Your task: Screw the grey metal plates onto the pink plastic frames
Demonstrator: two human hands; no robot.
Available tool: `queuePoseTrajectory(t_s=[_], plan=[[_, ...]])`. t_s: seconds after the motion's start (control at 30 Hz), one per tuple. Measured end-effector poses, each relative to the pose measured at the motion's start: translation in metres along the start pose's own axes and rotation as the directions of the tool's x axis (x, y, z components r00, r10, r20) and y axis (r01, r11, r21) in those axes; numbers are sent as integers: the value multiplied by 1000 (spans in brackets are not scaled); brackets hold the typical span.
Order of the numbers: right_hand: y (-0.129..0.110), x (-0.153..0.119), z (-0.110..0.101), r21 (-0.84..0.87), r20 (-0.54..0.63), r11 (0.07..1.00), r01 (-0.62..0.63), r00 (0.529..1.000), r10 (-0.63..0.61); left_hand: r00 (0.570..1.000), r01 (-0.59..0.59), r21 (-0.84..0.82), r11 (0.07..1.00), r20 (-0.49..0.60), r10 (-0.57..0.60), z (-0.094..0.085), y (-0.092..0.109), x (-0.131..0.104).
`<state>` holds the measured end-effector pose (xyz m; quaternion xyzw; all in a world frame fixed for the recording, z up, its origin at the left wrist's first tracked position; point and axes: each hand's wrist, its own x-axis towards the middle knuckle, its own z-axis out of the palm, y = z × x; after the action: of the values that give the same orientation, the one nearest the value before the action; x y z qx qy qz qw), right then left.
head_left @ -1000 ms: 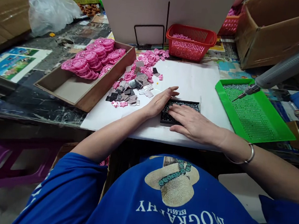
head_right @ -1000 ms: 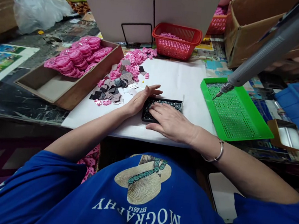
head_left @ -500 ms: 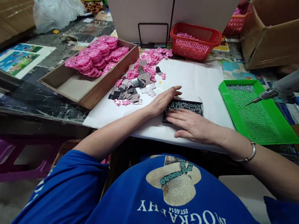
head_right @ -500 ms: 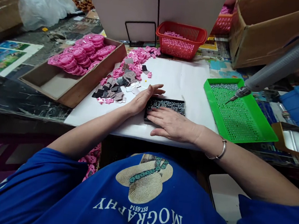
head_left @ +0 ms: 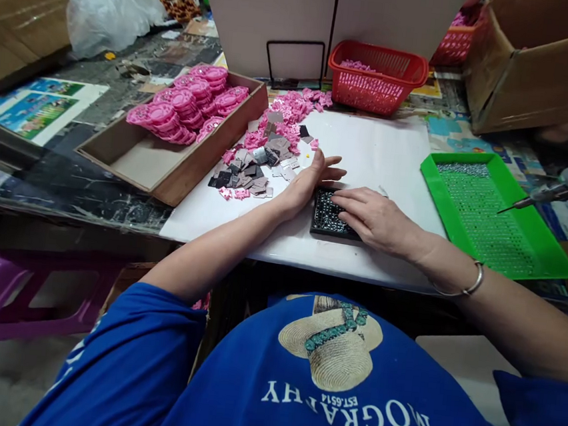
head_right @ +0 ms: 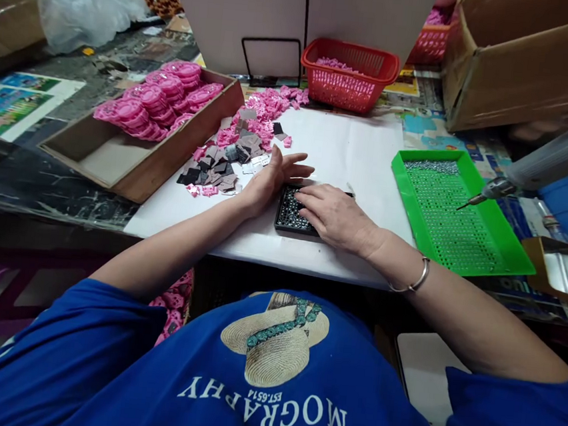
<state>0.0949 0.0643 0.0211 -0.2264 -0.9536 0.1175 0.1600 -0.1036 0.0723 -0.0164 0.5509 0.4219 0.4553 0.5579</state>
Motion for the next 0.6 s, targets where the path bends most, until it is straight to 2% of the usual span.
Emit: queuePoseTrajectory(t_s=[0.13,0.23,0.37,0.43,0.5,0.53,0.6], plan=[[-4,9,6,-95,104,993,71,993,-61,999,41,-15,999,-6,-41,-1,2,4],[-5,8,2,-178,167,979,96,984,-66,999,42,-23,999,4,-42,0,5,3],[1,0,-5,-187,82,979,74,995,-60,999,54,-44,998,4,-54,1,7,1],[4,-3,-5,-167,82,971,169,984,-157,997,73,-29,997,-5,-73,1,8,0],[6,-5,-2,-144,127,941,308,948,-291,996,81,-29,996,-20,-81,2,9,-1],[7,-5,0,-146,144,927,346,934,-326,997,77,-36,996,-28,-78,2,10,-1],[9,-4,2,-191,138,924,332,941,-310,997,68,-49,996,-34,-70,3,10,-2]])
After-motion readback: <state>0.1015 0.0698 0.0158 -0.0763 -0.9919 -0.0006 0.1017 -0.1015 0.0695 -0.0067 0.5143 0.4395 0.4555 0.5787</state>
